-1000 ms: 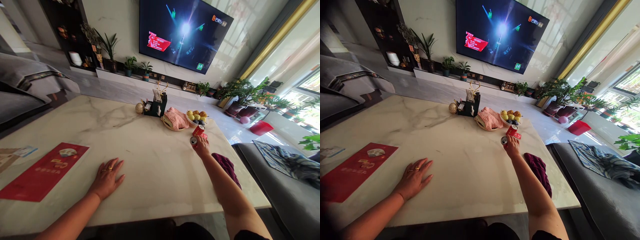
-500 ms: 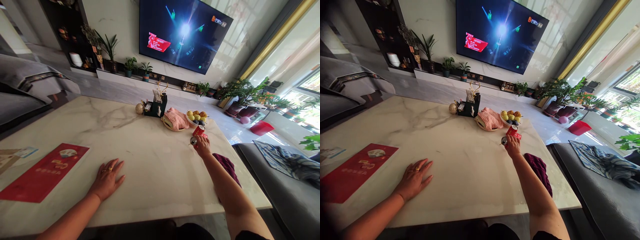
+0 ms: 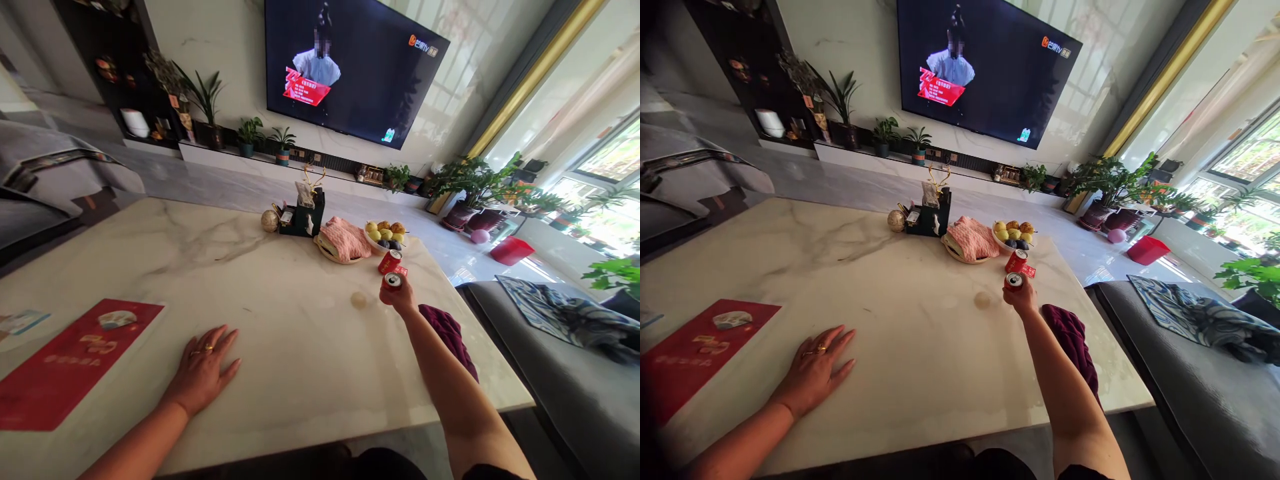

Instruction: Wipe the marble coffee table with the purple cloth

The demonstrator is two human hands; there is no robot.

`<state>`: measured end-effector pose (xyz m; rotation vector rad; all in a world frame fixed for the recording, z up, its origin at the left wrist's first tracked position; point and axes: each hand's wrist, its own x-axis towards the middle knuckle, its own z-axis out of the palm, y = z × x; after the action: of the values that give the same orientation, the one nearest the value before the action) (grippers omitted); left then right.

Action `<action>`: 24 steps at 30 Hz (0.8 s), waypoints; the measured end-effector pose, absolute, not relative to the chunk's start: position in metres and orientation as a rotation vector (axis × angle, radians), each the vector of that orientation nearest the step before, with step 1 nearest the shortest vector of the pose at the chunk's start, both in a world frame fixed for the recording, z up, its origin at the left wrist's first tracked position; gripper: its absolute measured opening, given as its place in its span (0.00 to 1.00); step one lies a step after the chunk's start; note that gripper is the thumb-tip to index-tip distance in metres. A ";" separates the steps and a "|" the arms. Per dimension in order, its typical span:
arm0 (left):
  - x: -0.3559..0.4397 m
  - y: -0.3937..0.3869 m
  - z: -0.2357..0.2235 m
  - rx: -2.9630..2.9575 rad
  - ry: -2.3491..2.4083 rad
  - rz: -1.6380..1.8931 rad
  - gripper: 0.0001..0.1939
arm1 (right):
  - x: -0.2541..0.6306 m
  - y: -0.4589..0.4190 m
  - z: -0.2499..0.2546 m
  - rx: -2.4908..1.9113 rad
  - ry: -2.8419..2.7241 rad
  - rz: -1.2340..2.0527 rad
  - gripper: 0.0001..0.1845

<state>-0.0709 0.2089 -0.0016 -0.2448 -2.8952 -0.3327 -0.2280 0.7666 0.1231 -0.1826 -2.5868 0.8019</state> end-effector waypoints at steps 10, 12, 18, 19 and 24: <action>-0.074 0.208 -0.003 -0.275 -2.848 -0.347 0.32 | -0.224 0.825 0.131 -0.448 -2.377 1.054 0.37; -0.075 0.208 -0.004 -0.272 -2.839 -0.355 0.32 | -0.228 0.832 0.135 -0.437 -2.373 1.054 0.37; -0.075 0.208 -0.007 -0.283 -2.819 -0.339 0.33 | -0.267 0.810 0.127 -0.303 -2.409 1.034 0.37; -0.075 0.207 -0.007 -0.279 -2.825 -0.338 0.33 | -0.277 0.801 0.124 -0.280 -2.414 1.028 0.38; -0.075 0.206 -0.008 -0.270 -2.884 -0.347 0.33 | -0.326 0.752 0.112 -0.208 -2.464 0.950 0.42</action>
<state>-0.0748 0.2057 -0.0076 -0.2696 -2.8837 -0.3468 -0.3260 0.7524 0.1116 -0.2077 -2.4638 0.9502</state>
